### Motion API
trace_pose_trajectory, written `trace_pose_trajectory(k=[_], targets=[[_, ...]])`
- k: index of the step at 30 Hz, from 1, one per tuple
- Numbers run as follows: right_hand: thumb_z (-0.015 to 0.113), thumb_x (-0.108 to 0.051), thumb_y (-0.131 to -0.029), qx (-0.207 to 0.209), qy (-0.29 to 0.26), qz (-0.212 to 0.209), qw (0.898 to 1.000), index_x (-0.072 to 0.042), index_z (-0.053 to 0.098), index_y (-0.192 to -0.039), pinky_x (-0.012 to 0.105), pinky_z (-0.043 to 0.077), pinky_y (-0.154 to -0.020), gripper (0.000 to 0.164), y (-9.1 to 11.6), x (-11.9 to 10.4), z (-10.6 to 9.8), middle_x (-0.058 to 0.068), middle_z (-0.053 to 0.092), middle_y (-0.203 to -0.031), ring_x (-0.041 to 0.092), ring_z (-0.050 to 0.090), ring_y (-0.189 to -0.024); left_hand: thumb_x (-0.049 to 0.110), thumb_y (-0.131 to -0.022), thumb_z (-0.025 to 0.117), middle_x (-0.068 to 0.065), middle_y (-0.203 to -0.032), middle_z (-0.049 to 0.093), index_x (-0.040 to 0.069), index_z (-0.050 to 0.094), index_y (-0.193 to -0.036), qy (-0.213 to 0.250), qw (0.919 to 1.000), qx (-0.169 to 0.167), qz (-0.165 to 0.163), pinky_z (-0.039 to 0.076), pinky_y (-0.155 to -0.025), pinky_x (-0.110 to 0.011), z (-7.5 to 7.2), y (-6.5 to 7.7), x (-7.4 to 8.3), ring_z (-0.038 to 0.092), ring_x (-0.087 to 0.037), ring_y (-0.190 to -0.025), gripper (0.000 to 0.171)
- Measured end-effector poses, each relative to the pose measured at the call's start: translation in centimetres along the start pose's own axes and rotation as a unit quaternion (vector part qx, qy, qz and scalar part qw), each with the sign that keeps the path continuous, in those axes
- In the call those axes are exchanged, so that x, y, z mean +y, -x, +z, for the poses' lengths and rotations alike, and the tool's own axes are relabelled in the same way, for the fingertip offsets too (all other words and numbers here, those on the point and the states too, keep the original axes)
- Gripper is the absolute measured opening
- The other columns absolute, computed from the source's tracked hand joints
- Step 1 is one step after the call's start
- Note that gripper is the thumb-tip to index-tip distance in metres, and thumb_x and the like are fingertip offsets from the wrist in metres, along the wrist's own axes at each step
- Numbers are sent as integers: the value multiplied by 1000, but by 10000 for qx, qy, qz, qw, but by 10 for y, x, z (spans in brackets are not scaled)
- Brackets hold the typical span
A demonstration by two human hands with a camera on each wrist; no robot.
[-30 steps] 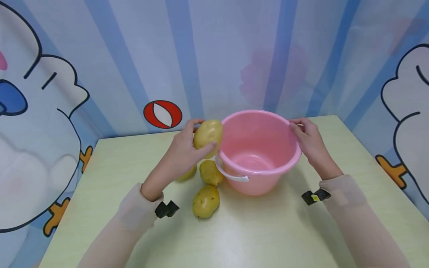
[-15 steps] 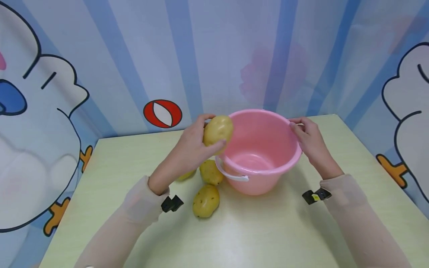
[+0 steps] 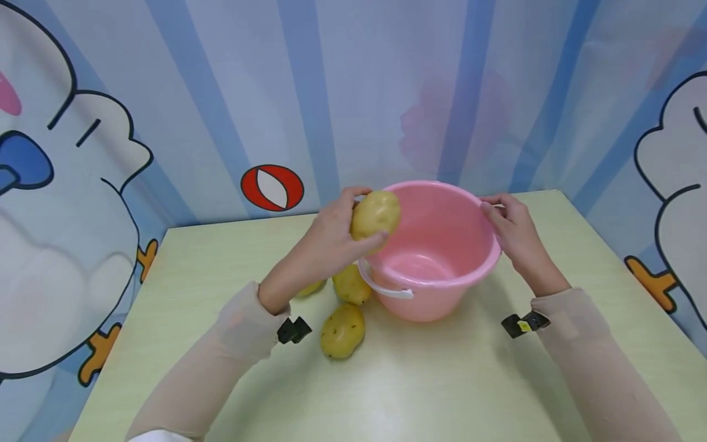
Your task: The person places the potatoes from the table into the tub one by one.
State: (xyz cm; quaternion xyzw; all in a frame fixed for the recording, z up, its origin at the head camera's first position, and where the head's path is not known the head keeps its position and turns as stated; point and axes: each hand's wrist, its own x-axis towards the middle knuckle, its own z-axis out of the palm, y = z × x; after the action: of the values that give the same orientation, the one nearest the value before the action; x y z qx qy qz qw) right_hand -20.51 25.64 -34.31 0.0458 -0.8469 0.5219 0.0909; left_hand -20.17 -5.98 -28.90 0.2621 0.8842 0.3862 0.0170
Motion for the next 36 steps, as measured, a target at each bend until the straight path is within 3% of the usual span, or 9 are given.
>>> trace_pose_trajectory(k=[16, 21, 36], targets=[[37, -21, -109, -10, -153, -11, 9999, 15, 44, -136, 18, 52, -62, 46, -1, 1, 0, 34, 58, -111, 1, 61, -74, 36, -95, 65, -4, -130, 52, 12, 36, -147, 197, 9991, -59, 359, 53, -84, -29, 10, -7, 6, 58, -17, -102, 64], [38, -22, -109, -8, -113, 18, 9999, 14, 45, -135, 18, 53, -63, 45, -1, 1, 0, 32, 58, -111, 2, 62, -74, 34, -97, 64, -5, -133, 51, 13, 37, -146, 212, 9992, -83, 322, 52, -87, -30, 9, -6, 6, 59, -21, -106, 60], [37, -22, -109, -66, -179, -13, 9998, 15, 44, -135, 19, 53, -62, 46, -1, 0, 0, 35, 58, -112, 2, 63, -74, 31, -99, 61, -2, -131, 52, 14, 40, -143, 160, 9994, 140, 269, 52, -85, -27, 1, 2, 2, 57, -11, -102, 52]])
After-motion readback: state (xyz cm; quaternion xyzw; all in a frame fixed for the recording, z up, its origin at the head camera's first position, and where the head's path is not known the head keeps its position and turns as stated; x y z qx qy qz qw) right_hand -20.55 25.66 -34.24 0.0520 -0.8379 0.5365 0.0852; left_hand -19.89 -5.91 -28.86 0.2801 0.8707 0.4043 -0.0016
